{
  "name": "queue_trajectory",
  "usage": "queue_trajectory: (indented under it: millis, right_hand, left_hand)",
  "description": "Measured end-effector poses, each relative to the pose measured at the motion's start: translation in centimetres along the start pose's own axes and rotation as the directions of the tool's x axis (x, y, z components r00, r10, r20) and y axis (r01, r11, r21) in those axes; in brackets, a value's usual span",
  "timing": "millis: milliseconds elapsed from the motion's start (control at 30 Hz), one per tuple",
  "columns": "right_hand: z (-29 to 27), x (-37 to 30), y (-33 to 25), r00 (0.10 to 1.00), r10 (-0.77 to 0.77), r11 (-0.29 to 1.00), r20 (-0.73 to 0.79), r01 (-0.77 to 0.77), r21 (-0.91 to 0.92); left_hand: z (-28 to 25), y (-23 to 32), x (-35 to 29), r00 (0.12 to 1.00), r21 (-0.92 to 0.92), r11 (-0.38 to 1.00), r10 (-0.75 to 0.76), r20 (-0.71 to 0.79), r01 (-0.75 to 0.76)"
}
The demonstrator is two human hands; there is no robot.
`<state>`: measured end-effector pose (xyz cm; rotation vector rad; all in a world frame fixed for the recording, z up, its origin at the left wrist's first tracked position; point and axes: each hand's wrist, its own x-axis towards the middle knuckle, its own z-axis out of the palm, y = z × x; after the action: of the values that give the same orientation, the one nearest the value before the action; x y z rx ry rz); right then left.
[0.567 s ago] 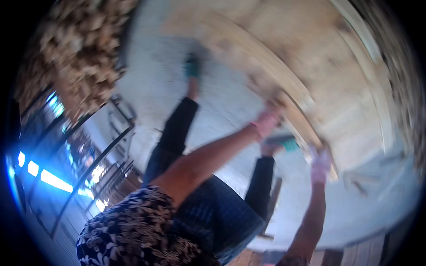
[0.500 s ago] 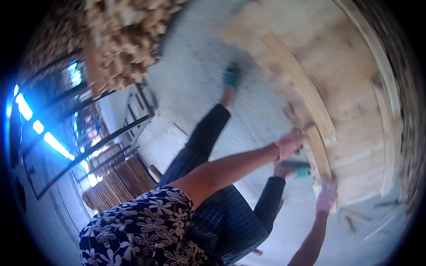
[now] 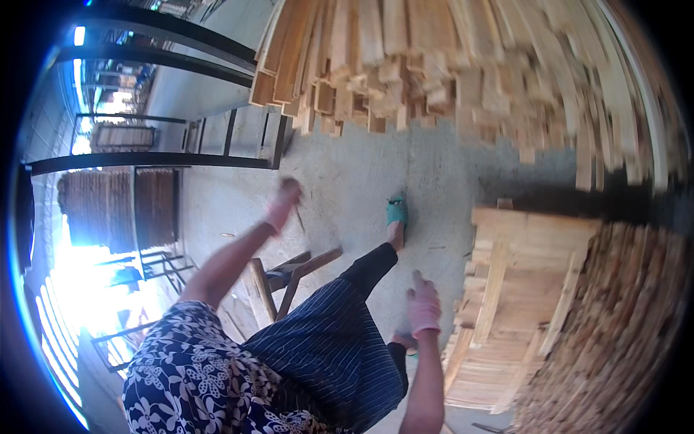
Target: The person picks up wooden planks from a pile on the floor and stacks them onto a growing pile. They wear pink gloves and handle the wood by hand, repeatedly lifting and placing the planks.
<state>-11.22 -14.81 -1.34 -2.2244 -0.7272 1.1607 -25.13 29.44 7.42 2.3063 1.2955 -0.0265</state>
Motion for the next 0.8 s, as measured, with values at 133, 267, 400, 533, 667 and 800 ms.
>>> queue_trajectory:
  millis: [133, 267, 400, 533, 667, 800]
  right_hand:
    - [-0.6, 8.9, -11.7, 0.970, -0.227, 0.944, -0.082, 0.240, 0.226]
    - [-0.8, 18.5, -22.6, 0.843, -0.520, 0.785, -0.136, 0.535, 0.312]
    - [-0.4, 30.5, -30.0, 0.873, -0.453, 0.887, -0.182, 0.421, -0.192]
    - [1.7, 37.5, -38.1, 0.985, 0.162, 0.823, -0.050, -0.107, 0.557]
    - [-0.2, 34.6, -43.0, 0.947, 0.263, 0.731, 0.182, -0.319, 0.603]
    - [0.4, 34.8, -41.2, 0.994, -0.057, 0.747, -0.096, 0.106, 0.656]
  left_hand:
    - [-13.7, -0.9, 12.9, 0.890, 0.273, 0.958, 0.047, -0.453, 0.088]
    - [-15.9, -3.8, 26.7, 0.989, 0.131, 0.990, -0.026, -0.148, 0.046]
    - [-14.2, -0.7, 32.1, 0.993, -0.141, 0.989, 0.058, 0.104, -0.043]
    - [-14.1, 2.0, 33.6, 0.904, -0.466, 0.776, -0.329, 0.274, 0.424]
    - [-15.2, -0.3, 32.4, 0.925, -0.500, 0.780, -0.282, 0.255, 0.376]
    - [-15.8, 8.7, 30.5, 0.917, -0.513, 0.768, -0.251, 0.309, 0.383]
